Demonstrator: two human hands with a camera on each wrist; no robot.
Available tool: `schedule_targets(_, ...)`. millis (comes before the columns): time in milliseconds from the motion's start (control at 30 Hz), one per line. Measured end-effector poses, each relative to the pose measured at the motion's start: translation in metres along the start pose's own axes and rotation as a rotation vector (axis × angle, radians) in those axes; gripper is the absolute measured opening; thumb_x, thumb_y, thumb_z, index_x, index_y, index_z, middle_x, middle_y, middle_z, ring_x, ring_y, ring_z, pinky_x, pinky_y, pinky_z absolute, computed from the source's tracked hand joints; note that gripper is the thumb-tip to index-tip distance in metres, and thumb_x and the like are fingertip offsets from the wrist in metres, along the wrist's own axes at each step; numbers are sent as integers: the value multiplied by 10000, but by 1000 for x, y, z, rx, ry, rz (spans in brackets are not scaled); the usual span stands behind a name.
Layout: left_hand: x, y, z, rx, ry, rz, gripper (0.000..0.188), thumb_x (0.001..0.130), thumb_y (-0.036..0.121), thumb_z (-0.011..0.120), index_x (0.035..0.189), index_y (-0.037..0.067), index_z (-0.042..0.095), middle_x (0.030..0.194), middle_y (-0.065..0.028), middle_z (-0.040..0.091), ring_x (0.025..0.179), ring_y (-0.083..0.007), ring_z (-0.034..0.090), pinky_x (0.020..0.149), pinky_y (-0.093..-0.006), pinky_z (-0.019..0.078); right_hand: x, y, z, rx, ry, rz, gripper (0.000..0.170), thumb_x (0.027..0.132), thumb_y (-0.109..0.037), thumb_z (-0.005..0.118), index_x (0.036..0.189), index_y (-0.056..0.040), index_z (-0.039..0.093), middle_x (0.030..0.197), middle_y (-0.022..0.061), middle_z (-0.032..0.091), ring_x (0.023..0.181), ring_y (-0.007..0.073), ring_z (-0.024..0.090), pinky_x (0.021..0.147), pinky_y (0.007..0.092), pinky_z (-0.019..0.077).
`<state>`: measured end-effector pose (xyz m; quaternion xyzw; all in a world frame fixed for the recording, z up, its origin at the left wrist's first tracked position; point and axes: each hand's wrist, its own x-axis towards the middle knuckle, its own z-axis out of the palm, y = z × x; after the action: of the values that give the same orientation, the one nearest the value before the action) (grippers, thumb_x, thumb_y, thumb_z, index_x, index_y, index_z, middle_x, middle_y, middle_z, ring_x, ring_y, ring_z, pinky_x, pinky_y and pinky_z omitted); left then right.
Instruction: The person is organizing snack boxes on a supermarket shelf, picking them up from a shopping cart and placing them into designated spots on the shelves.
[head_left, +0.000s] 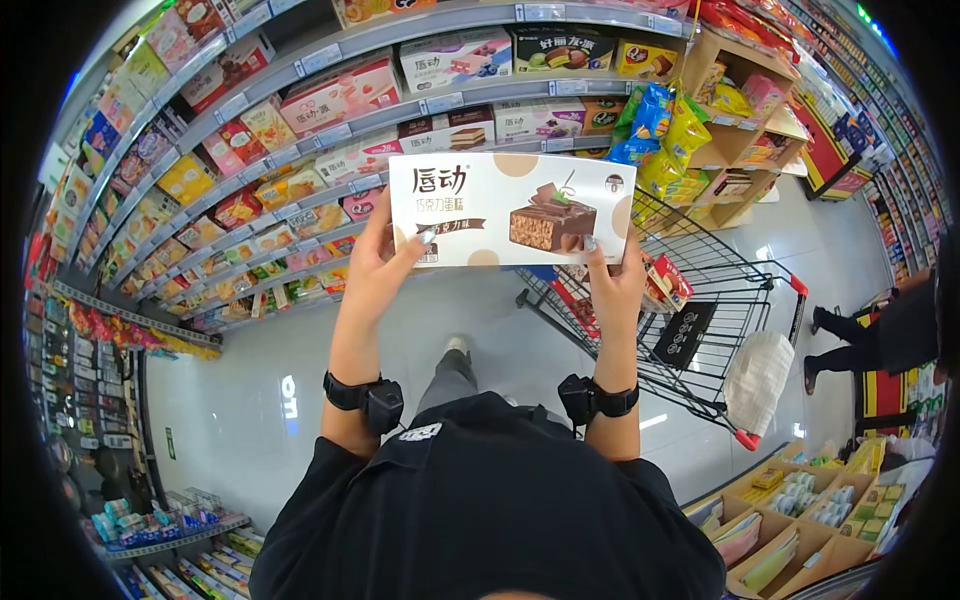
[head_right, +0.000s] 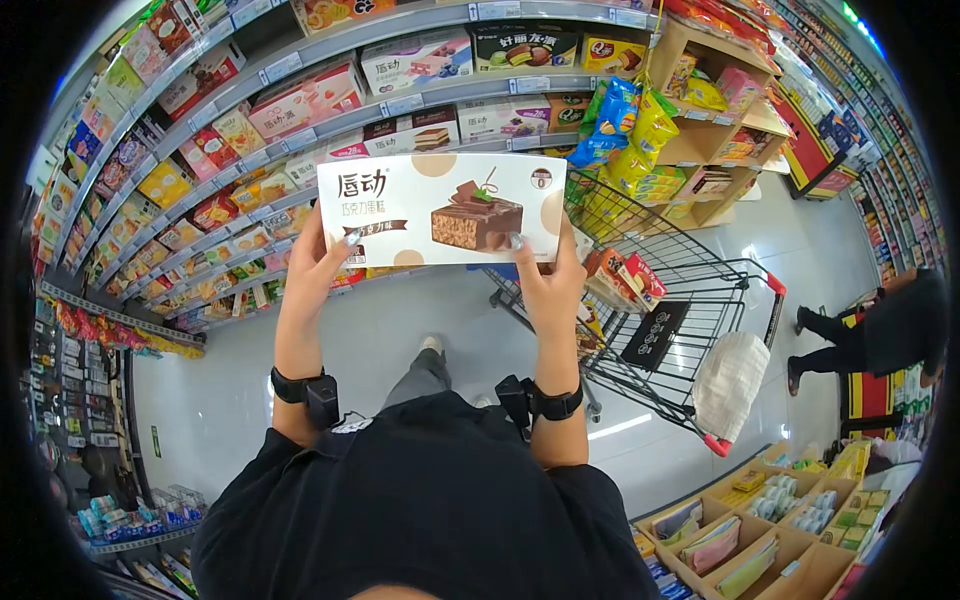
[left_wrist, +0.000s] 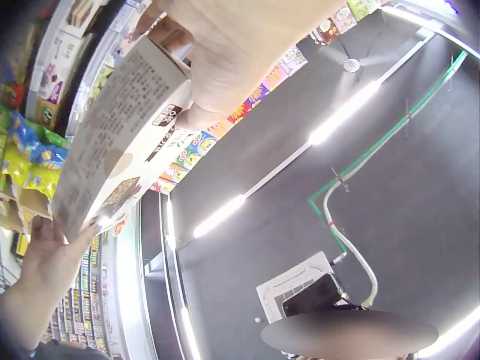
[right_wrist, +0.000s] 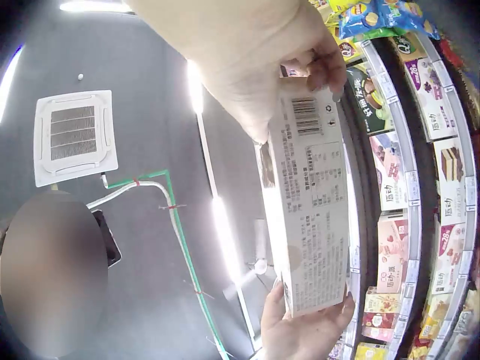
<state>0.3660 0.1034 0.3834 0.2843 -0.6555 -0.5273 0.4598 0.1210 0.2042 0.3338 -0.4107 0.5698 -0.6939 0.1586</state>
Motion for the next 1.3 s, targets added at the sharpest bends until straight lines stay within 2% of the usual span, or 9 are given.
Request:
schedule_targets(200,-17,-8,-10,100,24,-78,729,786,95,631,1404,26,249,1255,-98,484,1100,-159,494,914,-288,408,-5,11,0,-27,-66,106,457,835,-156,610,1236,1,459,904,50,619,723,65,536,625,211,447)
schedule_targets(300,-27,-24,-22,249,70,19,746,782,102,632,1412,50,237,1196,-98,529,1023,-156,542,872,-307,435,-7,24,14,-42,-135,179,421,831,-147,601,1205,4,481,910,65,619,745,85,546,646,226,448)
schedule_targets(367,-35,-25,-32,323,93,-35,744,784,107,627,1416,69,236,1165,-105,547,977,-155,562,852,-311,443,-11,22,28,-24,-122,246,398,825,-147,600,1181,1,503,911,81,624,763,109,563,667,241,453)
schedule_targets(500,-44,-22,-46,335,124,-215,739,787,115,619,1420,107,238,1120,-121,570,919,-155,580,823,-308,449,-14,42,49,-292,-217,147,354,816,-173,601,1131,-20,548,923,125,636,786,205,609,705,293,469)
schedule_targets(733,-33,-40,-79,297,217,-255,705,762,110,640,1379,56,302,1091,-134,588,925,-190,588,812,-316,453,-3,54,95,-281,-343,208,425,820,-232,624,1173,-23,515,917,132,655,766,182,633,681,292,483)
schedule_targets(833,-24,-53,-106,565,222,-143,607,751,123,656,1290,21,397,1092,-168,588,947,-251,596,810,-337,457,7,58,128,-287,-342,98,507,818,-254,632,1238,-28,461,935,140,653,785,192,646,689,296,492)
schedule_targets(933,-9,-54,-137,580,322,-150,536,738,147,677,1207,14,455,1069,-188,596,957,-300,596,807,-356,459,24,52,172,-299,-368,-17,565,794,-233,645,1272,-25,427,964,167,642,853,246,647,744,326,491)
schedule_targets(1167,38,-48,-237,673,486,-74,460,728,153,711,1114,14,502,960,-130,642,855,-210,610,764,-318,463,71,36,292,-229,-462,-241,630,756,-167,652,1304,-13,380,1072,201,598,941,298,620,790,341,478)
schedule_targets(1300,65,-34,-283,622,534,1,484,707,112,717,1119,9,484,944,-130,634,833,-223,589,779,-329,447,86,28,350,-82,-457,-283,700,724,-122,678,1325,-19,335,1054,196,603,938,306,619,792,343,476)
